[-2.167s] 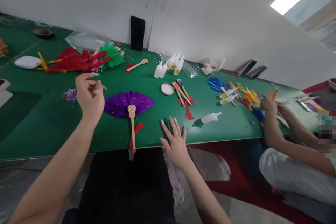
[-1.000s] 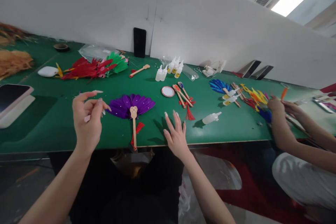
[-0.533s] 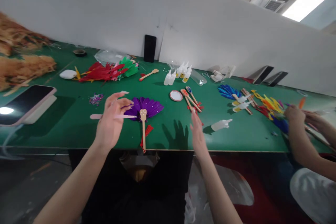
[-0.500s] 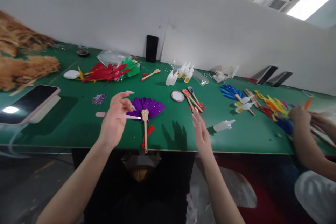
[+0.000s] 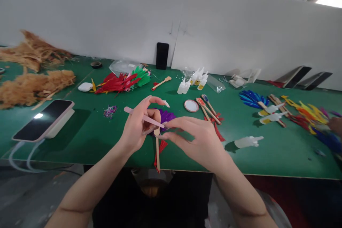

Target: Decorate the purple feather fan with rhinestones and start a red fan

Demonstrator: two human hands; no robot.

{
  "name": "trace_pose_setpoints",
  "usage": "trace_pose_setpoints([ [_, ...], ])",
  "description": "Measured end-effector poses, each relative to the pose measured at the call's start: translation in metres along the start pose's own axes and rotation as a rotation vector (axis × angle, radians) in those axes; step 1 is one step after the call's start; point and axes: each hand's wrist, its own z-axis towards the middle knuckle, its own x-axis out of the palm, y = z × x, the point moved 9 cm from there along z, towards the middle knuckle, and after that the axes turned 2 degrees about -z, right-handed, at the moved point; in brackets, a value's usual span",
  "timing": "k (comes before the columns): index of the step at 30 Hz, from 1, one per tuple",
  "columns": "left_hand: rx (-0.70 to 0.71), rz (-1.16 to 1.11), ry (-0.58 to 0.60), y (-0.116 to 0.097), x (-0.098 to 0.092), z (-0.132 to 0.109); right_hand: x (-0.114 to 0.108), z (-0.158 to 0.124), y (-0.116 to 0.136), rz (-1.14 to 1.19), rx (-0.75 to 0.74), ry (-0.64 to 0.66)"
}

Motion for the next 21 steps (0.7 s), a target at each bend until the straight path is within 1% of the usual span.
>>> trace_pose_setpoints([
  [2,0.036,0.001,-0.005,-0.013,0.002,0.006,-0.007,0.008,0.009,-0.088,-0.110,-0.070],
  [6,0.103,-0.012,-0.005,-0.040,0.008,0.018,-0.011,0.019,0.024,-0.267,-0.335,-0.176],
  [8,0.116,-0.051,0.011,-0.051,0.014,0.023,-0.016,0.024,0.027,-0.261,-0.418,-0.273],
  [9,0.113,-0.083,0.024,-0.055,0.018,0.025,-0.021,0.026,0.027,-0.215,-0.435,-0.331],
  [11,0.090,-0.171,0.046,-0.059,0.027,0.030,-0.029,0.033,0.020,-0.063,-0.420,-0.428],
  [14,0.033,-0.300,0.067,-0.054,0.039,0.038,-0.037,0.041,0.008,0.121,-0.343,-0.519],
  [17,-0.017,-0.395,0.099,-0.045,0.046,0.046,-0.037,0.047,-0.004,0.170,-0.234,-0.503],
  [19,-0.086,-0.461,0.141,-0.038,0.051,0.049,-0.039,0.048,-0.015,0.185,-0.132,-0.487],
  [21,-0.163,-0.521,0.157,-0.033,0.052,0.050,-0.044,0.047,-0.027,0.219,-0.032,-0.504],
])
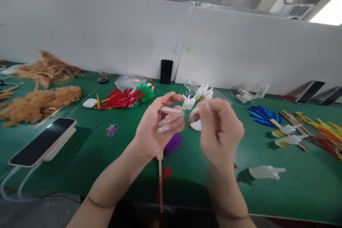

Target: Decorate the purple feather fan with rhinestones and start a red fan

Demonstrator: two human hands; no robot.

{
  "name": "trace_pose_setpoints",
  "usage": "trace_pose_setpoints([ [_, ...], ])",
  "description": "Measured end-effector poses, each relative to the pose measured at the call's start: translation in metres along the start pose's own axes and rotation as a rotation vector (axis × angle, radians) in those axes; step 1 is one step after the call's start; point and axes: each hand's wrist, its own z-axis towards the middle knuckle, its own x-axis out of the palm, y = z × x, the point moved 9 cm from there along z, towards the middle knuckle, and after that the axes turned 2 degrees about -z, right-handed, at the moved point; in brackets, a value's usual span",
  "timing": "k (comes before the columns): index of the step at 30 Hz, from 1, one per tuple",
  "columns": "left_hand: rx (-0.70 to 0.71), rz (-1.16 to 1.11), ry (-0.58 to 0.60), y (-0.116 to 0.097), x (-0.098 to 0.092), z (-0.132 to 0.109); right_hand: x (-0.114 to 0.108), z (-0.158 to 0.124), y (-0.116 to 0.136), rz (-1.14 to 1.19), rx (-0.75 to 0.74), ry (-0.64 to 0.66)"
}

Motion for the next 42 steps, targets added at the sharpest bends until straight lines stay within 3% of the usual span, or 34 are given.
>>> trace_pose_setpoints([
  [2,-0.024,-0.035,-0.021,-0.001,-0.002,0.001,-0.004,0.001,-0.010,0.043,0.099,0.008],
  [5,-0.004,-0.018,-0.055,-0.008,-0.005,-0.001,0.005,-0.001,-0.019,0.147,0.220,0.133],
  [9,0.042,0.054,-0.080,-0.012,-0.007,-0.004,0.017,-0.010,-0.020,0.260,0.335,0.275],
  [14,0.093,0.165,-0.122,-0.014,-0.008,-0.006,0.027,-0.017,-0.018,0.405,0.432,0.339],
  [20,0.161,0.271,-0.132,-0.015,-0.008,-0.009,0.040,-0.022,-0.016,0.595,0.492,0.426],
  [27,0.266,0.368,-0.082,-0.022,-0.002,-0.017,0.041,-0.027,-0.020,0.709,0.572,0.391],
  [36,0.244,0.247,0.021,-0.012,0.013,-0.020,0.043,-0.029,-0.011,0.920,0.531,0.478],
  [42,0.206,0.157,0.102,-0.007,0.015,-0.020,0.043,-0.035,-0.008,1.020,0.543,0.459],
])
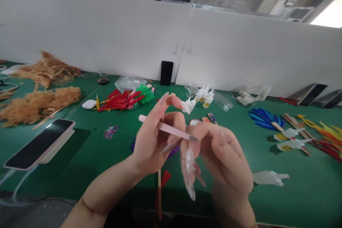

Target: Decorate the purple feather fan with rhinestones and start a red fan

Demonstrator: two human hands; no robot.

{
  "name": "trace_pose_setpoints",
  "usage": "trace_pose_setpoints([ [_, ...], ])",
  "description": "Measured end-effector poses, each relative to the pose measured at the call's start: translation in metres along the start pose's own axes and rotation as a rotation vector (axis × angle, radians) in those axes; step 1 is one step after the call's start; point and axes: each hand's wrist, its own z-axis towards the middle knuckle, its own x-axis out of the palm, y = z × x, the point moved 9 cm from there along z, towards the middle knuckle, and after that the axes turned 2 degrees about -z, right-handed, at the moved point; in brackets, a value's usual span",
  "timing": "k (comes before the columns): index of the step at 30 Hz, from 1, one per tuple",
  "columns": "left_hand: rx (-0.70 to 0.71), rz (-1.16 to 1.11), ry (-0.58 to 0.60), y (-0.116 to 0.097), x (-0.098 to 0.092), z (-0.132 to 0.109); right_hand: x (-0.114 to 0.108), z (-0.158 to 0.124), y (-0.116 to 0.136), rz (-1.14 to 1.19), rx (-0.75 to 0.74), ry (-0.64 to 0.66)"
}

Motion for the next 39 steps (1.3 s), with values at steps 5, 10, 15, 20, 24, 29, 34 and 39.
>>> trace_pose_setpoints([
  [5,-0.011,-0.018,0.021,0.004,-0.002,0.002,-0.003,0.001,0.000,-0.026,-0.001,-0.066],
  [10,0.000,-0.008,0.034,0.003,0.001,0.003,0.000,0.001,-0.003,0.022,0.063,-0.014],
  [15,0.025,-0.013,0.050,0.002,0.002,0.002,0.000,0.003,-0.002,0.017,0.063,-0.023],
  [20,0.029,-0.022,0.071,0.003,0.004,0.002,0.001,0.000,0.006,-0.100,-0.015,-0.046],
  [24,0.032,-0.010,0.056,0.002,0.002,0.002,0.000,-0.004,0.011,-0.205,-0.065,-0.092],
  [29,0.177,0.123,0.041,-0.012,-0.001,-0.002,-0.005,-0.006,0.014,-0.319,-0.093,-0.162],
  [34,0.283,0.260,0.061,-0.019,-0.002,-0.004,-0.007,-0.005,0.018,-0.461,-0.094,-0.187],
  [39,0.427,0.313,0.210,-0.027,0.008,-0.008,-0.016,-0.005,0.036,-0.541,-0.207,-0.317],
])
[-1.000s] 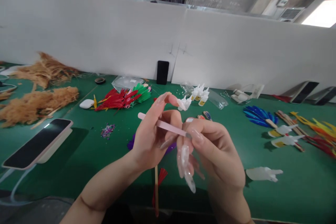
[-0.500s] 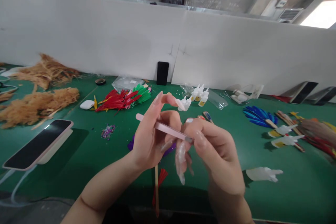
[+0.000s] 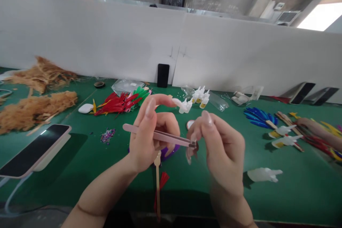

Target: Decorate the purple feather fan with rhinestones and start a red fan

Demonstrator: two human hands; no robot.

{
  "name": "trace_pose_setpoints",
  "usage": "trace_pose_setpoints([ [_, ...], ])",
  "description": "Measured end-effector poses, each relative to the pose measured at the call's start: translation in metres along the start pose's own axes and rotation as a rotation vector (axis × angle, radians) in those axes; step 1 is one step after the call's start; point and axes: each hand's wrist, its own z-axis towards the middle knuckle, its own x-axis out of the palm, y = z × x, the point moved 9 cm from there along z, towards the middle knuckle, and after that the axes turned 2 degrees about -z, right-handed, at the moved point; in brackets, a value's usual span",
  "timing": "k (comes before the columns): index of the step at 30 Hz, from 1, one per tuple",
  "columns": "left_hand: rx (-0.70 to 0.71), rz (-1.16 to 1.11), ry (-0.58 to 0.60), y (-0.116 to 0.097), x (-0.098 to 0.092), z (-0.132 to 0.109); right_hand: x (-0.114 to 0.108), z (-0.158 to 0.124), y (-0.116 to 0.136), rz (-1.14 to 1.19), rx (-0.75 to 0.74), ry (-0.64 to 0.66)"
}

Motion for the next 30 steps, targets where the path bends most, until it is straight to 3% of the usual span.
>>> trace_pose_setpoints([
  [8,0.258,0.316,0.166,-0.030,0.004,-0.005,-0.009,-0.003,0.004,-0.094,0.041,0.018],
  [13,0.228,0.371,0.088,-0.034,-0.006,-0.008,-0.008,-0.006,0.001,-0.050,0.077,0.062],
  [21,0.234,0.393,0.005,-0.034,0.000,-0.011,-0.008,-0.006,0.006,-0.096,0.003,0.043],
  [30,0.163,0.437,0.066,-0.030,0.004,-0.003,-0.011,-0.004,0.011,-0.298,-0.054,0.034],
])
